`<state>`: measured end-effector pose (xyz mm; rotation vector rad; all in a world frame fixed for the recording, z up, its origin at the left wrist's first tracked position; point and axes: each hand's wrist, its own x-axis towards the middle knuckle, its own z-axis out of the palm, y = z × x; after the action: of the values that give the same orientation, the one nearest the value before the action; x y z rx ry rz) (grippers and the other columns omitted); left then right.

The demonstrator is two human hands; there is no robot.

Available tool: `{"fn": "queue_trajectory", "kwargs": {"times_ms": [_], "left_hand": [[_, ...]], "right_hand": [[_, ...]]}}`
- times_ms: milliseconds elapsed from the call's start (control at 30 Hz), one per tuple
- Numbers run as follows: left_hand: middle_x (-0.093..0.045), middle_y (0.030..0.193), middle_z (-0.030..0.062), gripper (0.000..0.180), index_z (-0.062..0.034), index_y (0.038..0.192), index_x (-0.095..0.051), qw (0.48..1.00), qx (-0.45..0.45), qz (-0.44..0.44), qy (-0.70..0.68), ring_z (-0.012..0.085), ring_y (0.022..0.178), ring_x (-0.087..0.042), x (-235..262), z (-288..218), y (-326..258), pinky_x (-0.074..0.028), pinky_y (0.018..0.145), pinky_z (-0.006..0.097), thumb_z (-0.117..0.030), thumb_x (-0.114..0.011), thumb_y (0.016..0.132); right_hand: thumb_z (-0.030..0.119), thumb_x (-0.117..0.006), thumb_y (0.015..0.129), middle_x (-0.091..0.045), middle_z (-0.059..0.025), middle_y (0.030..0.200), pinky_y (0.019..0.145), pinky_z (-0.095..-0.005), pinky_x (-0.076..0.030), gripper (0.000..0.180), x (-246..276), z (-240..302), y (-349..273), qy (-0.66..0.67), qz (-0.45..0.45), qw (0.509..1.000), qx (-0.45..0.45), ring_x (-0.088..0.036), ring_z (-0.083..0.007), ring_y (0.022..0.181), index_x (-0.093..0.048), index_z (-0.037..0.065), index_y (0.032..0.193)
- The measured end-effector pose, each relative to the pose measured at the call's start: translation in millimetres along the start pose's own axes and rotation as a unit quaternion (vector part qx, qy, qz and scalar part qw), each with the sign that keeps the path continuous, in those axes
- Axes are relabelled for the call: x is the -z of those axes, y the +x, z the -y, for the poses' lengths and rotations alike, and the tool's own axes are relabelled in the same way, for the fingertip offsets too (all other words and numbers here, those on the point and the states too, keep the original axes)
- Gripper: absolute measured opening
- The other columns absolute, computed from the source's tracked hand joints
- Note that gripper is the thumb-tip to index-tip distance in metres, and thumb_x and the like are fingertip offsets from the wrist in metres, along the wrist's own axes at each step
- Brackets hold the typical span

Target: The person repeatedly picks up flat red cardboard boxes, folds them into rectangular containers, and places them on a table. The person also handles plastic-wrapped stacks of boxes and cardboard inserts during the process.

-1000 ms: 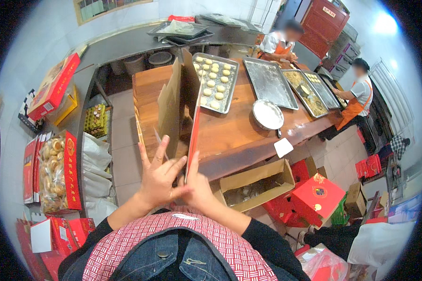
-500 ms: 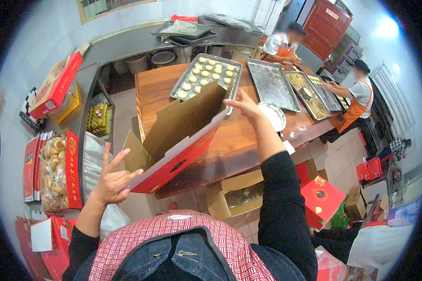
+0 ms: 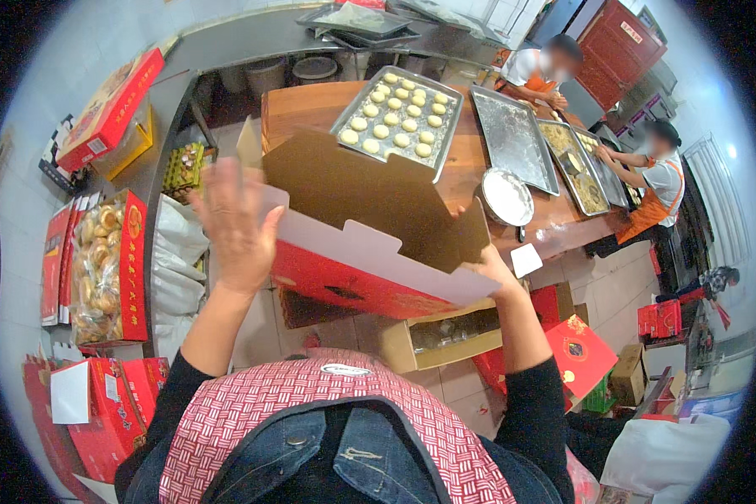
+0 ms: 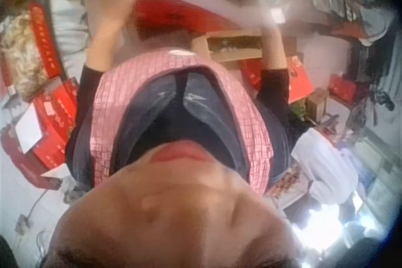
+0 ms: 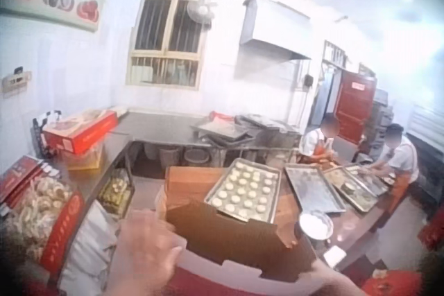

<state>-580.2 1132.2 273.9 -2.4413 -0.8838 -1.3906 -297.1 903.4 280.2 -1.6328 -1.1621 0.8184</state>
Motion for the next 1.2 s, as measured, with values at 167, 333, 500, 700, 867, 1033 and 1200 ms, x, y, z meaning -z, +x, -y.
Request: {"fn": "queue_trajectory", "kwargs": {"times_ms": [167, 333, 500, 700, 867, 1033, 1200], "left_hand": [[-0.053, 0.082, 0.0064, 0.051, -0.0097, 0.113, -0.057, 0.931, -0.221, 0.244, -0.154, 0.0235, 0.085, -0.053, -12.3, -48.8, 28.6, -0.018, 0.104, 0.05, -0.048, -0.055, 0.078], [-0.056, 0.072, 0.0105, 0.038, -0.0081, 0.083, -0.055, 0.897, -0.208, 0.363, -0.144, 0.0293, 0.079, -0.055, -44.9, -41.8, 39.4, -0.027, 0.095, 0.052, -0.046, -0.047, 0.085], [-0.062, 0.082, 0.0152, 0.038, -0.0074, 0.091, -0.059, 0.849, -0.226, 0.461, -0.127, 0.0307, 0.088, -0.057, -53.6, -47.0, 40.8, -0.026, 0.098, 0.051, -0.041, -0.04, 0.09], [-0.06, 0.092, 0.0167, 0.034, -0.0027, 0.096, -0.058, 0.844, -0.212, 0.459, -0.178, 0.0313, 0.093, -0.054, -68.7, -54.7, 38.4, -0.025, 0.1, 0.053, -0.033, -0.05, 0.083], [-0.04, 0.132, 0.0191, 0.063, -0.0001, 0.128, -0.037, 0.95, -0.242, -0.055, -0.187, 0.0298, 0.127, -0.034, -57.4, -27.7, 33.4, -0.02, 0.106, 0.043, 0.003, -0.062, 0.071], [-0.03, 0.142, 0.0155, 0.073, -0.0069, 0.138, -0.027, 0.887, 0.073, 0.223, -0.397, 0.0276, 0.132, -0.028, -71.0, -12.7, 44.8, -0.022, 0.106, 0.033, 0.01, -0.052, 0.072], [-0.029, 0.143, 0.013, 0.066, -0.0125, 0.133, -0.04, 0.862, -0.071, 0.399, -0.305, 0.0291, 0.135, -0.02, -71.2, 19.8, 32.9, -0.017, 0.108, 0.036, 0.013, -0.037, 0.073]], "right_hand": [[-0.006, -0.058, 0.069, -0.039, -0.0051, 0.133, 0.1, -0.0294, -0.031, 0.073, -6.2, -7.9, -37.0, 0.053, -0.084, 0.995, -0.005, -0.037, -0.0155, 0.121, -0.03, 0.004, 0.136], [0.009, -0.05, 0.085, -0.043, -0.0032, 0.128, 0.092, -0.0294, -0.039, 0.058, -8.3, -23.4, -54.3, 0.226, -0.185, 0.951, -0.098, -0.045, -0.0154, 0.113, -0.027, 0.006, 0.138], [0.007, -0.043, 0.086, -0.042, -0.0116, 0.127, 0.102, -0.0313, -0.028, 0.054, -22.7, -2.4, -57.4, 0.286, -0.323, 0.881, 0.193, -0.039, -0.019, 0.12, -0.024, -0.003, 0.135], [0.038, -0.066, 0.071, -0.024, -0.0198, 0.142, 0.105, -0.0555, -0.016, 0.086, -104.6, 67.1, -6.9, -0.47, -0.055, 0.878, 0.071, -0.027, -0.0424, 0.127, -0.025, 0.003, 0.137], [0.045, -0.067, 0.071, -0.029, -0.0161, 0.141, 0.097, -0.0519, -0.032, 0.085, -102.9, 18.2, 16.4, -0.458, 0.0, 0.888, 0.029, -0.04, -0.0406, 0.119, -0.029, 0.005, 0.136], [0.045, -0.062, 0.075, -0.032, -0.0154, 0.139, 0.104, -0.0533, -0.021, 0.075, -100.8, 22.6, -2.5, -0.472, -0.09, 0.869, 0.114, -0.028, -0.0409, 0.127, -0.036, 0.0, 0.13], [0.024, -0.058, 0.082, -0.04, -0.018, 0.131, 0.103, -0.0444, -0.026, 0.054, -42.8, 23.2, -57.1, -0.289, -0.486, 0.805, 0.18, -0.035, -0.0343, 0.123, -0.039, 0.001, 0.127]]}}
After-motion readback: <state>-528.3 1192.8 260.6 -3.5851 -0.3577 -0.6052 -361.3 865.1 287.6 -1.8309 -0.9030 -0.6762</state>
